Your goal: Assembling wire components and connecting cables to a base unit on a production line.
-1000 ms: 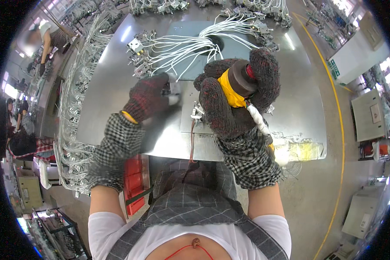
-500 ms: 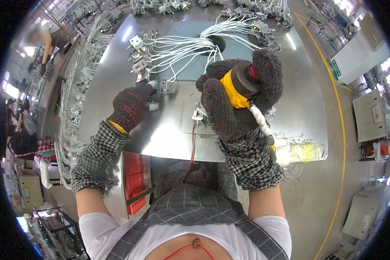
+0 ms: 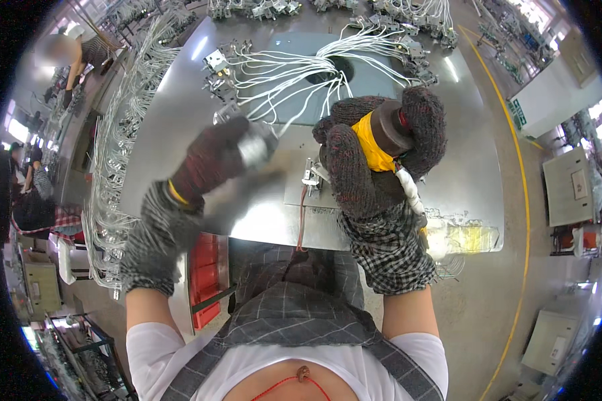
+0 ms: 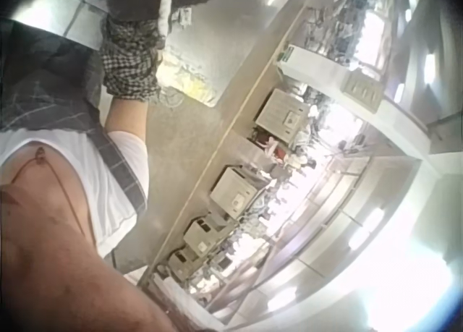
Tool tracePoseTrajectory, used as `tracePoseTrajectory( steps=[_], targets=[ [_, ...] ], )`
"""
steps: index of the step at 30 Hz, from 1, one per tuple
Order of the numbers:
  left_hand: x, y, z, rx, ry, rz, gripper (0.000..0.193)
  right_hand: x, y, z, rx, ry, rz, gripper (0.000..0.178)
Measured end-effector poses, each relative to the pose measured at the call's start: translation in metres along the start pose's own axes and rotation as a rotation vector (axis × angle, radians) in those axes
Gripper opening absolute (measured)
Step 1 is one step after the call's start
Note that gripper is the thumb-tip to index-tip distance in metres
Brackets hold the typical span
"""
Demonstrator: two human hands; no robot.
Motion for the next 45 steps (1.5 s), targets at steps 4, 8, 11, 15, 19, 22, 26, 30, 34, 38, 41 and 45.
tracePoseTrajectory(
  steps=[4, 8, 11, 15, 19, 22, 26, 30, 34, 38, 41, 45],
  targets=[
    [-0.031, -0.015, 0.026, -0.075, 0.079, -0.145, 0.044, 0.0, 0.003, -0.001, 0.041, -0.092, 0.008, 0.075],
    [-0.029, -0.008, 0.044, -0.033, -0.313, -0.197, 0.05, 0.002, 0.002, -0.003, 0.039, -0.123, 0.075, 0.074],
    [-0.022, -0.017, 0.061, 0.012, -0.45, -0.144, 0.054, 0.001, 0.006, 0.0, 0.037, -0.156, -0.006, 0.069],
    [-0.022, -0.013, 0.052, 0.016, -0.428, -0.02, 0.061, -0.002, 0.011, -0.006, 0.077, 0.013, 0.08, 0.078],
    [-0.053, 0.032, 0.053, -0.042, -0.582, -0.118, 0.064, 0.017, 0.036, -0.035, -0.068, -0.1, -0.147, 0.07],
    [-0.04, 0.02, 0.071, -0.038, -0.724, -0.244, 0.068, 0.016, 0.036, -0.031, -0.066, -0.002, -0.157, 0.07],
    [-0.039, 0.023, 0.052, 0.114, -0.593, -0.41, 0.067, 0.006, 0.024, -0.028, -0.058, 0.02, -0.088, 0.07],
    [-0.043, 0.025, 0.062, 0.182, -0.442, -0.349, 0.059, 0.001, 0.014, -0.019, -0.081, 0.153, 0.037, 0.074],
    [-0.039, 0.018, 0.063, 0.176, -0.514, -0.391, 0.064, -0.002, 0.006, -0.015, 0.032, -0.162, 0.012, 0.071],
    [-0.045, 0.02, 0.048, 0.087, -0.356, -0.217, 0.067, -0.002, 0.0, -0.013, 0.022, -0.176, 0.111, 0.071],
    [-0.03, 0.015, -0.009, -0.114, 0.211, 0.104, 0.075, -0.007, -0.002, -0.013, -0.091, 0.005, 0.148, 0.076],
    [0.034, -0.008, 0.015, 0.145, 0.035, 0.022, 0.065, -0.003, 0.005, -0.007, 0.016, -0.038, 0.023, 0.077]
  ],
)
Point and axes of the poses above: each hand's wrist, its own y-axis towards the middle knuckle, its own z-axis out of the palm, x = y × z, the point moved 5 cm from there along y, towards the middle knuckle, and after that the axes turned 13 degrees about z, right-handed, at the moved point
